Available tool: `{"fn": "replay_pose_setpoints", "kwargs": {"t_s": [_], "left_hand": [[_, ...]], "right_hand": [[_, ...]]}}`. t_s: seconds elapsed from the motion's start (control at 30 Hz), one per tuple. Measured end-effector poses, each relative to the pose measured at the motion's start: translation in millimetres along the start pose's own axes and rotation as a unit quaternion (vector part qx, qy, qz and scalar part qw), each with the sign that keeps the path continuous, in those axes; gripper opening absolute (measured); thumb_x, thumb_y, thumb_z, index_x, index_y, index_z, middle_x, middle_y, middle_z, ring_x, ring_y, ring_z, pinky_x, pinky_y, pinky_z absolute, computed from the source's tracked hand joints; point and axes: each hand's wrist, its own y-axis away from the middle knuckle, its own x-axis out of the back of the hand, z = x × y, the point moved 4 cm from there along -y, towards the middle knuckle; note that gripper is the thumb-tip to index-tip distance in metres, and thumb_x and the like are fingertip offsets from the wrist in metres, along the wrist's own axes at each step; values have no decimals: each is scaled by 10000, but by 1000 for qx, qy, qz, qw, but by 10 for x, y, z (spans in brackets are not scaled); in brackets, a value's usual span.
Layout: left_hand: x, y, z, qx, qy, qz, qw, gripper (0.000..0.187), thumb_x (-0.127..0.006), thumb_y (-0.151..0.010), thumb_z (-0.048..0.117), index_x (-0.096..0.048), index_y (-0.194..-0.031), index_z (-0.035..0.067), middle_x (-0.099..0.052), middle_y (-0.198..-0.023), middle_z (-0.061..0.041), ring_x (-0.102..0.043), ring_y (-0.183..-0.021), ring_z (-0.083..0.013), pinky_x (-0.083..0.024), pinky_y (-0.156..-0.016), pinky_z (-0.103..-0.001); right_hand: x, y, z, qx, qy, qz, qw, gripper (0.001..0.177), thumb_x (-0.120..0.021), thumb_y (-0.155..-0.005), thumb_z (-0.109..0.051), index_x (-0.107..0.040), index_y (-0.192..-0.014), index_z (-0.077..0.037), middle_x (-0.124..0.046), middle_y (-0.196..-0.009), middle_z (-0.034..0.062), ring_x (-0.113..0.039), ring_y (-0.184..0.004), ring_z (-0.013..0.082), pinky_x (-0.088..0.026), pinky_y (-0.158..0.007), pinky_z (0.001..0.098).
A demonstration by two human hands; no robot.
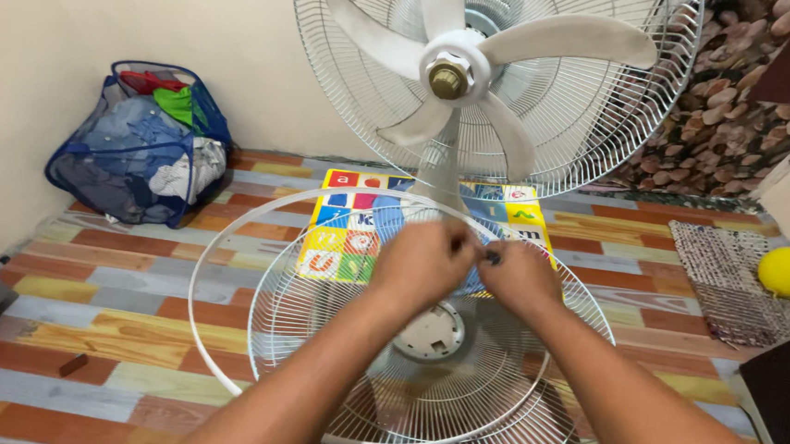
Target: The person disassembles a standing electric fan by removing the front grille and then the fan blades. They use a screwdriver to loosen screws on the grille and then unscrew the nut holding the blades to the motor shaft.
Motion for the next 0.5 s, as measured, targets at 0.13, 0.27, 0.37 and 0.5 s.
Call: {"fn": "replay_pose_setpoints", "kwargs": {"t_s": [0.13, 0.27, 0.37, 0.5], "left_hand": [[146, -332, -66, 0, 5, 68, 998, 221, -641, -858, 306, -782, -969, 176, -744, -986, -121, -719, -921, -336, -560, -824, -469], [167, -622, -170, 19, -6, 130, 991, 210, -659, -849, 280, -781, -992, 186, -669, -1125, -151, -656, -1065, -358, -523, -926, -463], [199, -892, -245, 41, 0, 169, 985, 263, -678, -846, 298, -750, -1074, 189, -639, -1170, -165, -630, -1120, -373, -502, -955, -482], [307, -1250, -244, 63, 18, 226, 972, 411, -709, -837, 345, -664, -1199, 156, -596, -1226, -185, -610, -1126, -392, -489, -960, -497]], "right_hand": [[270, -17, -167, -33, -23, 74, 996, 276, -648, -849, -352, -796, -1066, -270, -749, -1004, 149, -699, -961, 389, -545, -838, 510], [482, -125, -303, -18, -43, 113, 992, 258, -633, -860, -316, -804, -1048, -267, -751, -968, 145, -704, -940, 388, -545, -832, 506], [608, -245, -358, -4, -65, 125, 990, 257, -612, -866, -285, -810, -1028, -262, -753, -923, 135, -706, -914, 371, -537, -819, 506], [588, -383, -345, 9, -113, 90, 989, 265, -589, -907, -293, -784, -1061, -200, -759, -841, 147, -735, -835, 332, -557, -819, 486]]}}
